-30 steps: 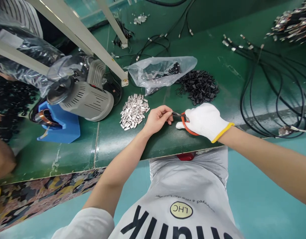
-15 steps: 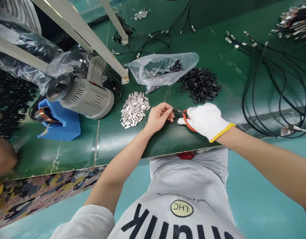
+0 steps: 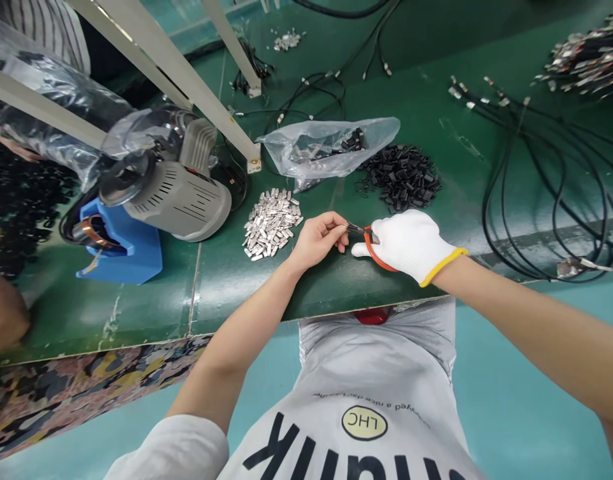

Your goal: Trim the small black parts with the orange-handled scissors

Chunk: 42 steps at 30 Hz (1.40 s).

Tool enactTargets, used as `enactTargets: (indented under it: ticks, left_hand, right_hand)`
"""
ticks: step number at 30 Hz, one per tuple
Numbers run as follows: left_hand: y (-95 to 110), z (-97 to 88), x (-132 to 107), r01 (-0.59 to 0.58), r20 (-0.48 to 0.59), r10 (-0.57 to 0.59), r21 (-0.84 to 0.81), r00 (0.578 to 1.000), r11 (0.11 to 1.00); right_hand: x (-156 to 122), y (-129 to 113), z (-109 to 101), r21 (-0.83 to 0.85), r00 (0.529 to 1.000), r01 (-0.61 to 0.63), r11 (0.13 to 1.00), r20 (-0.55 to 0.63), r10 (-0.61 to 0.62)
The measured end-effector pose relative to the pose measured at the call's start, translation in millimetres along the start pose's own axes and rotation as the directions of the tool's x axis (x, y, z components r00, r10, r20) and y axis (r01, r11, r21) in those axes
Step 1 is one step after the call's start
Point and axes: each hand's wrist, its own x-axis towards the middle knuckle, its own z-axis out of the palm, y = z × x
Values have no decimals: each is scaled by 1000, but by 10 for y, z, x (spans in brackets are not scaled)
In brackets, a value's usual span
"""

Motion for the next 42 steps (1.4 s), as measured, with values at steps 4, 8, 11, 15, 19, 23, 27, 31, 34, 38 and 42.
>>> enactTargets:
  ticks: [4,8,11,15,19,23,27,31,34,38,42]
  left_hand:
    - [-12,21,-9,-15,-8,16,55,1000,998]
    - [-15,36,-4,-13,-36,15,32,999,999]
    - [-22,52,3,-11,-52,11,0,999,1000]
    - [-42,88,13,-58,-107,52,-55,993,997]
    - [-46,102,21,-70,-121,56,-112,991,991]
    - [-27,87,17,-60,-65,52,-129,997,990]
    - [-9,67,3,-67,-28,63,-156,998,986]
    - [8,63,-12,-89,10,91,-155,996,984]
    - [24,79,-22,-83,10,85,-136,996,987]
    - [44,120,-43,-72,-17,70,-95,997,993]
    - [65,161,-66,-92,-53,89,-58,995,994]
  right_hand:
    - [-23,-6,60,-7,999,-42,999,0,42]
    - [-47,-48,67,20,996,-88,996,-11,89]
    - [-48,-75,52,36,994,-107,994,-25,108]
    - [-40,-87,40,56,992,-110,992,-53,113]
    - [-35,-104,61,72,990,-95,993,-93,101]
    - [-31,-111,101,72,986,-87,994,-135,96]
    - [-23,-63,105,109,993,-39,993,-111,51]
    - [-16,0,73,177,999,-21,984,-41,28]
    - [-20,27,52,191,1000,-9,982,-27,14]
    - [-41,34,41,187,999,-7,982,-34,14]
    - [-80,-22,33,191,997,-54,980,-36,62]
